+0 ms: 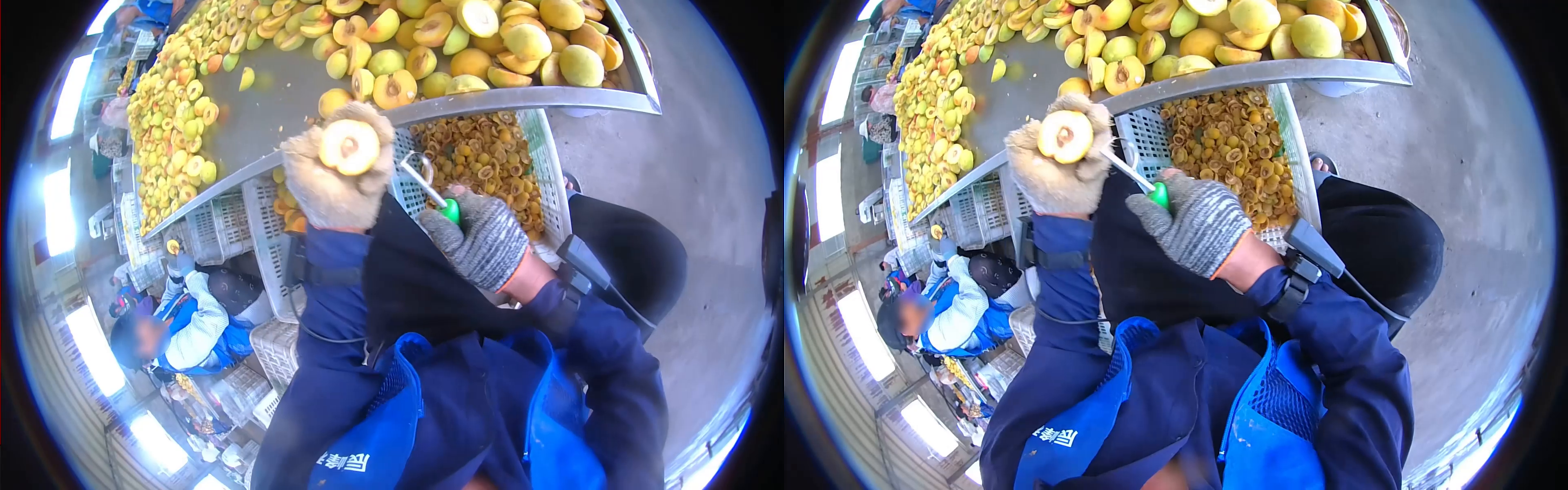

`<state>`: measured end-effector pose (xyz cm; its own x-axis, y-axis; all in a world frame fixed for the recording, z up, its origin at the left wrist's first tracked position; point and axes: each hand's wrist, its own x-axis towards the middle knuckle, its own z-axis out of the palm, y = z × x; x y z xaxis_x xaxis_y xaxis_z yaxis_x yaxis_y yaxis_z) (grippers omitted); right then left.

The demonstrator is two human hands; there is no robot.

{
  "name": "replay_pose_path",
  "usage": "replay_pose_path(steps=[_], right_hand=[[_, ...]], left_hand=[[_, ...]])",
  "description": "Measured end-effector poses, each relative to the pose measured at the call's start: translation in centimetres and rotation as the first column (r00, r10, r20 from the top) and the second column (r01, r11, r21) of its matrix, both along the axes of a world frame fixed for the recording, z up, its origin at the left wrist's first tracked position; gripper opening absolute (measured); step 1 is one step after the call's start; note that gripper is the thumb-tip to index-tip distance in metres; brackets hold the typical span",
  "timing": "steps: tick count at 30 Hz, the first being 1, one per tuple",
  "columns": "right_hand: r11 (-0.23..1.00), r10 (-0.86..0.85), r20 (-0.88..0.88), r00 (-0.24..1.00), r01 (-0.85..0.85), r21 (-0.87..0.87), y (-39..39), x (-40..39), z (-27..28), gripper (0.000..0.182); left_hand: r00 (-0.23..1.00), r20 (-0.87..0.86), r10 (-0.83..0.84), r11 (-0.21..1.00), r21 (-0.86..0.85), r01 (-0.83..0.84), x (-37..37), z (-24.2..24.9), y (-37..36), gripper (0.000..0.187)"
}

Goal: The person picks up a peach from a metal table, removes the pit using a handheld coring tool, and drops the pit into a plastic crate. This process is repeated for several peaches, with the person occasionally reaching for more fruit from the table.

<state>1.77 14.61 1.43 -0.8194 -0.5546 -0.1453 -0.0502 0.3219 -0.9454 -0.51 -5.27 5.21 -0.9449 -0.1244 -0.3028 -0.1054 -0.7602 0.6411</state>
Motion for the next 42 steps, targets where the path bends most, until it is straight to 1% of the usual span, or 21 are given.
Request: replay_pose_path(steps=[1,2,3,4,6,7,8,9,10,12,13,14,16,18,22,24,29,31,37,39,42], right_hand=[[1.000,-0.012,-0.059,0.998,0.011,-0.029,-0.3,0.5,-0.2,0.045],[0.999,-0.019,-0.062,0.998,0.017,-0.027,-0.2,0.6,0.2,0.045],[0.999,0.010,-0.063,0.998,-0.008,0.038,0.0,0.5,0.9,0.046],[0.994,0.038,-0.061,0.997,-0.032,0.100,0.2,0.5,1.4,0.047],[0.992,0.048,-0.056,0.997,-0.041,0.120,0.3,0.6,1.6,0.047],[0.991,0.041,-0.071,0.997,-0.031,0.131,0.4,0.7,1.5,0.047],[0.989,0.037,-0.085,0.996,-0.025,0.142,0.4,0.9,1.4,0.046],[0.990,0.035,-0.085,0.996,-0.023,0.140,0.5,1.3,1.2,0.046],[0.994,0.015,-0.082,0.996,-0.006,0.108,0.5,1.6,0.9,0.045],[0.997,-0.009,-0.079,0.997,0.015,0.075,0.7,1.9,0.8,0.045],[0.999,-0.011,-0.059,0.998,0.014,0.050,0.7,2.0,1.0,0.044],[1.000,-0.012,-0.039,0.999,0.013,0.023,0.7,2.1,1.1,0.042],[1.000,-0.019,-0.068,0.998,0.020,0.019,0.3,2.4,-0.3,0.041],[0.976,-0.030,0.042,0.999,0.038,-0.217,0.2,2.4,-0.5,0.039],[0.988,0.016,0.063,0.998,-0.006,-0.155,0.3,2.3,-0.3,0.038],[0.997,-0.064,0.025,0.998,0.065,-0.051,0.2,2.8,-0.1,0.037],[0.993,-0.093,-0.042,0.995,0.090,-0.070,0.2,2.8,0.0,0.038],[0.994,-0.091,-0.060,0.994,0.087,-0.066,0.1,2.9,-0.2,0.038],[0.995,-0.073,-0.002,0.997,0.073,-0.067,0.0,2.6,-0.7,0.037],[0.993,0.001,0.103,0.995,0.011,-0.119,0.1,2.4,-0.6,0.036],[0.985,0.024,0.115,0.993,-0.004,-0.175,0.0,2.6,-1.3,0.035]], left_hand=[[1.000,-0.020,0.016,0.997,-0.078,-0.018,0.6,-0.4,1.2,0.048],[0.999,-0.043,0.027,0.987,-0.157,-0.034,0.9,-0.8,2.3,0.049],[0.995,-0.014,0.097,0.986,-0.135,-0.098,1.3,-0.8,3.5,0.051],[0.996,-0.016,0.085,0.987,-0.136,-0.087,1.6,-0.8,4.3,0.051],[0.992,-0.102,0.068,0.945,-0.312,-0.096,2.4,-1.0,5.4,0.052],[0.989,-0.075,0.126,0.964,-0.228,-0.140,3.7,-2.9,4.5,0.045],[0.986,-0.093,0.140,0.922,-0.351,-0.164,4.7,-4.2,4.5,0.044],[0.983,-0.125,0.136,0.831,-0.525,-0.182,5.5,-4.3,4.9,0.044],[0.979,-0.170,0.116,0.708,-0.677,-0.201,6.2,-4.4,5.4,0.044],[0.971,-0.223,0.087,0.556,-0.798,-0.233,6.9,-4.8,5.9,0.043],[0.967,-0.241,0.079,0.507,-0.826,-0.247,7.1,-5.0,6.0,0.043],[0.965,-0.252,0.072,0.464,-0.848,-0.256,7.2,-5.1,6.0,0.043],[0.959,-0.277,0.061,0.411,-0.868,-0.277,7.3,-5.2,6.0,0.042],[0.955,-0.294,0.051,0.373,-0.881,-0.291,7.5,-5.4,6.1,0.042],[0.948,-0.316,0.045,0.337,-0.888,-0.312,7.6,-5.7,6.0,0.042],[0.941,-0.335,0.040,0.329,-0.885,-0.329,7.5,-5.7,6.1,0.043],[0.926,-0.376,0.039,0.349,-0.863,-0.365,6.9,-5.0,7.0,0.044],[0.962,-0.198,0.186,0.489,-0.831,-0.266,6.4,-3.3,8.0,0.035],[0.963,-0.264,0.054,0.302,-0.915,-0.268,7.1,-5.6,6.5,0.036],[0.964,-0.264,0.021,0.237,-0.936,-0.262,7.3,-5.9,5.9,0.036],[0.966,-0.255,-0.032,0.125,-0.960,-0.250,7.8,-6.5,5.3,0.038]])
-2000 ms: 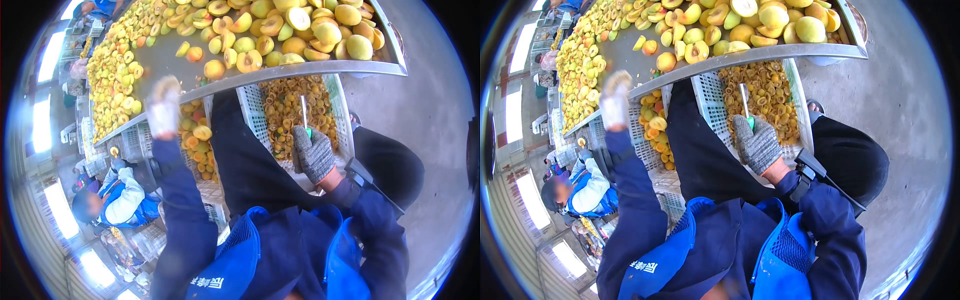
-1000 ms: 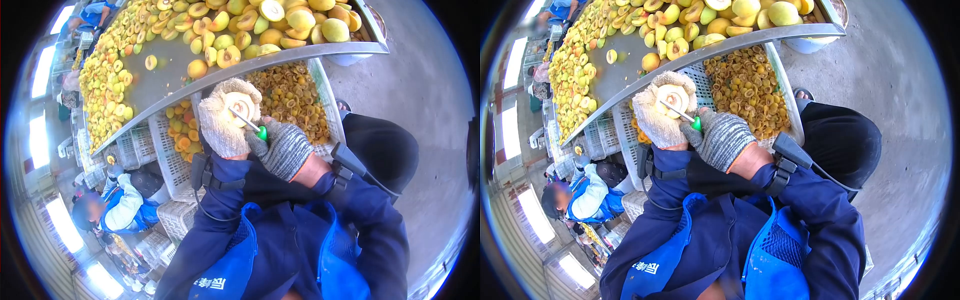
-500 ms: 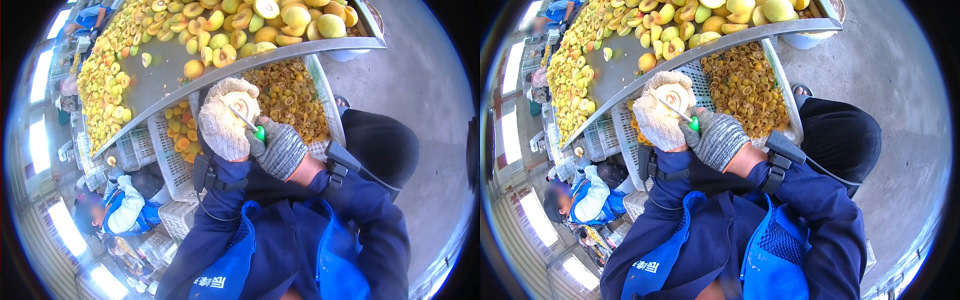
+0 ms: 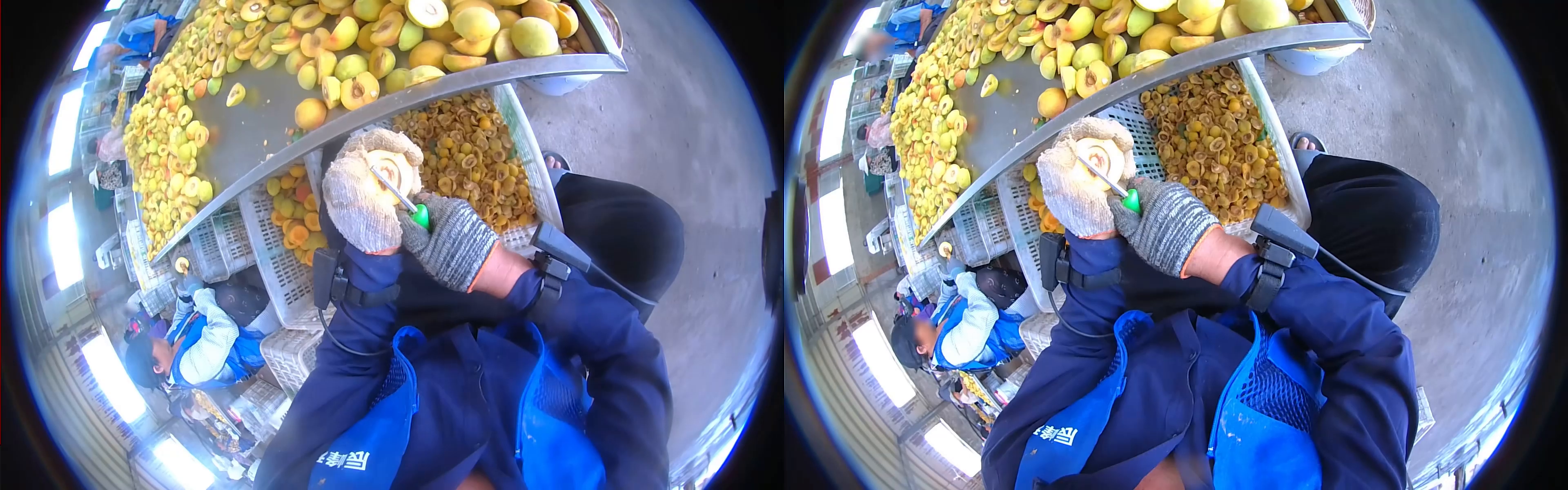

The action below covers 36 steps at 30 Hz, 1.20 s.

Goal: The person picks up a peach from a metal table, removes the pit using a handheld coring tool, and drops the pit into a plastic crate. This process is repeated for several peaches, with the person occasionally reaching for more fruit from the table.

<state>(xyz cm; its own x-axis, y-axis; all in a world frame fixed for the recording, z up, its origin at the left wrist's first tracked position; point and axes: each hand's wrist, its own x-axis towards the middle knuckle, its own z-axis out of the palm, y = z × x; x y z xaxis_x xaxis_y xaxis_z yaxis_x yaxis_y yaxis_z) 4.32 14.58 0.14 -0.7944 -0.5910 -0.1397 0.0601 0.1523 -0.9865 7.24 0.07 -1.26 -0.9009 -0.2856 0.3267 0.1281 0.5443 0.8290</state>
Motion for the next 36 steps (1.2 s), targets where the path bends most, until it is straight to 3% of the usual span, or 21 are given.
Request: replay_pose_path(steps=[4,7,10,21,23,25,27,29,31,32,34,36], right_hand=[[0.997,0.006,-0.031,1.000,-0.004,0.079,0.0,0.1,-0.2,0.033],[0.982,-0.176,-0.187,0.966,0.186,0.038,-0.2,1.0,0.3,0.030],[0.996,-0.075,-0.125,0.989,0.080,0.028,0.0,0.3,0.4,0.029],[0.996,-0.019,0.012,1.000,0.020,-0.092,-0.3,0.5,-1.0,0.025],[0.995,0.000,0.031,1.000,0.004,-0.098,-0.4,0.6,-1.3,0.024],[0.992,0.007,0.046,0.999,-0.001,-0.128,-0.1,0.3,-0.7,0.024],[0.987,0.016,0.060,0.998,-0.006,-0.158,-0.1,0.7,-0.4,0.023],[0.984,-0.179,-0.112,0.977,0.178,-0.016,-0.3,1.2,0.0,0.023],[0.987,-0.152,-0.191,0.970,0.160,0.031,-0.3,0.9,-0.3,0.024],[0.985,-0.124,-0.251,0.960,0.149,0.084,-0.2,1.1,-0.4,0.025],[0.989,-0.086,-0.244,0.966,0.113,0.098,0.0,0.7,-0.5,0.026],[0.989,-0.060,-0.098,0.993,0.072,0.128,-0.3,0.5,-0.8,0.026]], left_hand=[[0.999,-0.006,-0.032,0.964,-0.263,0.030,1.0,-1.1,-0.9,0.040],[0.997,-0.021,-0.075,0.876,-0.479,0.056,1.9,-1.9,-1.9,0.042],[0.991,-0.044,-0.124,0.786,-0.614,0.071,2.5,-3.0,-2.8,0.045],[0.984,0.151,-0.091,0.872,-0.465,0.152,3.2,-1.5,-2.7,0.040],[0.981,0.172,-0.089,0.871,-0.464,0.161,3.6,-1.5,-3.0,0.040],[0.972,0.202,-0.122,0.751,-0.621,0.223,4.1,-2.2,-3.8,0.041],[0.980,0.151,-0.130,0.779,-0.596,0.195,3.9,-2.7,-3.6,0.042],[0.987,0.086,-0.134,0.806,-0.570,0.159,3.2,-5.0,-3.7,0.043],[0.993,0.109,-0.041,0.744,-0.661,0.103,3.1,-9.9,-4.6,0.039],[0.994,0.109,-0.029,0.750,-0.654,0.094,2.7,-9.7,-4.2,0.038],[0.993,0.116,-0.030,0.794,-0.601,0.094,1.8,-8.9,-3.9,0.037],[0.990,0.137,-0.031,0.839,-0.536,0.100,1.2,-7.1,-3.4,0.036]])
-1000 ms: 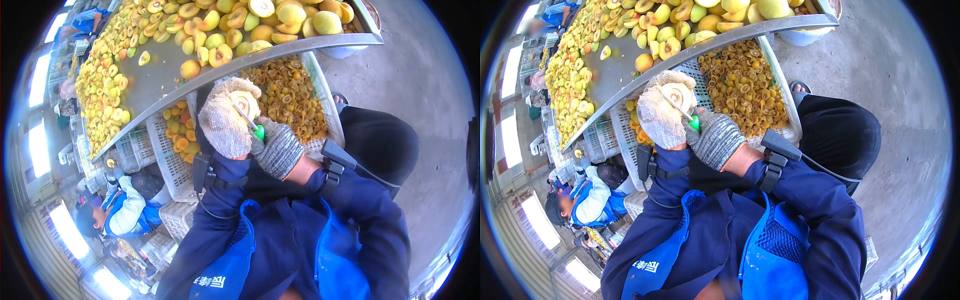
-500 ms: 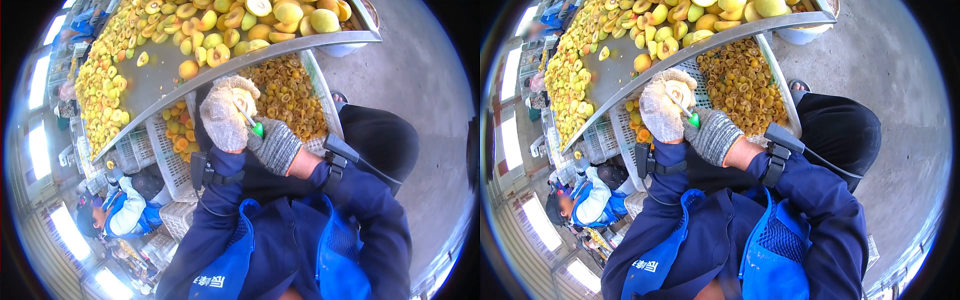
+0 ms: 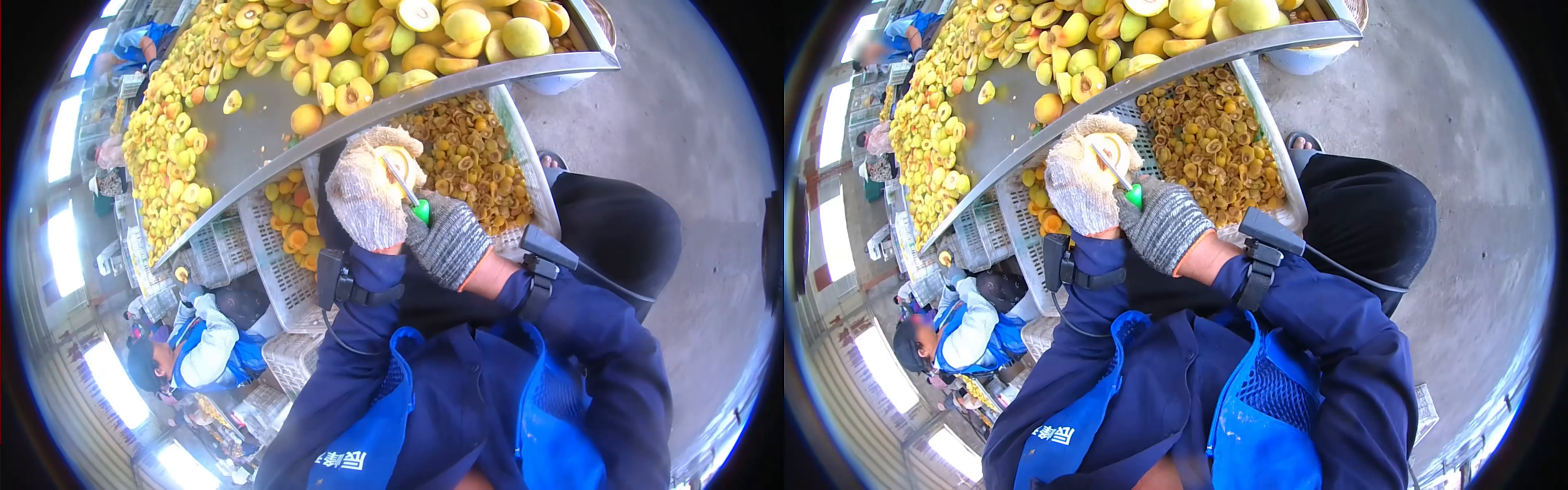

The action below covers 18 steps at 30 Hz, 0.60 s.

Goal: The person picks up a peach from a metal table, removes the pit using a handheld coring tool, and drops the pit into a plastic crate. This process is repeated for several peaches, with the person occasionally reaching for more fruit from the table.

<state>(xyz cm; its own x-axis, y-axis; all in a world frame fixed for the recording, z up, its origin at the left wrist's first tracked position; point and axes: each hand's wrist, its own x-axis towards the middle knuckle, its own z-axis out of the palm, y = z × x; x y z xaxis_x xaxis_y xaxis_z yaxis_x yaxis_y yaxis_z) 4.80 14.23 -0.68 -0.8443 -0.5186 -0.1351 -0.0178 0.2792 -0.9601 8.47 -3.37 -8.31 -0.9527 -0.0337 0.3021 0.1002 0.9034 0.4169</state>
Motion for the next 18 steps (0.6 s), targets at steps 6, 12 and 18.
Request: replay_pose_path(steps=[6,12,18], right_hand=[[0.980,0.052,-0.015,0.999,-0.053,-0.192,0.4,-0.1,-0.5,0.026],[0.873,0.402,0.751,0.523,0.030,-0.487,2.5,-1.5,2.4,0.033],[0.813,0.519,0.650,0.554,-0.088,-0.575,2.3,-1.3,1.6,0.039]], left_hand=[[0.972,0.232,0.024,0.858,0.494,-0.139,-3.7,6.6,1.9,0.036],[0.927,0.271,-0.258,-0.215,0.920,-0.329,-6.7,11.0,4.3,0.044],[0.920,0.364,-0.142,0.373,0.881,-0.291,-6.6,12.0,3.9,0.050]])
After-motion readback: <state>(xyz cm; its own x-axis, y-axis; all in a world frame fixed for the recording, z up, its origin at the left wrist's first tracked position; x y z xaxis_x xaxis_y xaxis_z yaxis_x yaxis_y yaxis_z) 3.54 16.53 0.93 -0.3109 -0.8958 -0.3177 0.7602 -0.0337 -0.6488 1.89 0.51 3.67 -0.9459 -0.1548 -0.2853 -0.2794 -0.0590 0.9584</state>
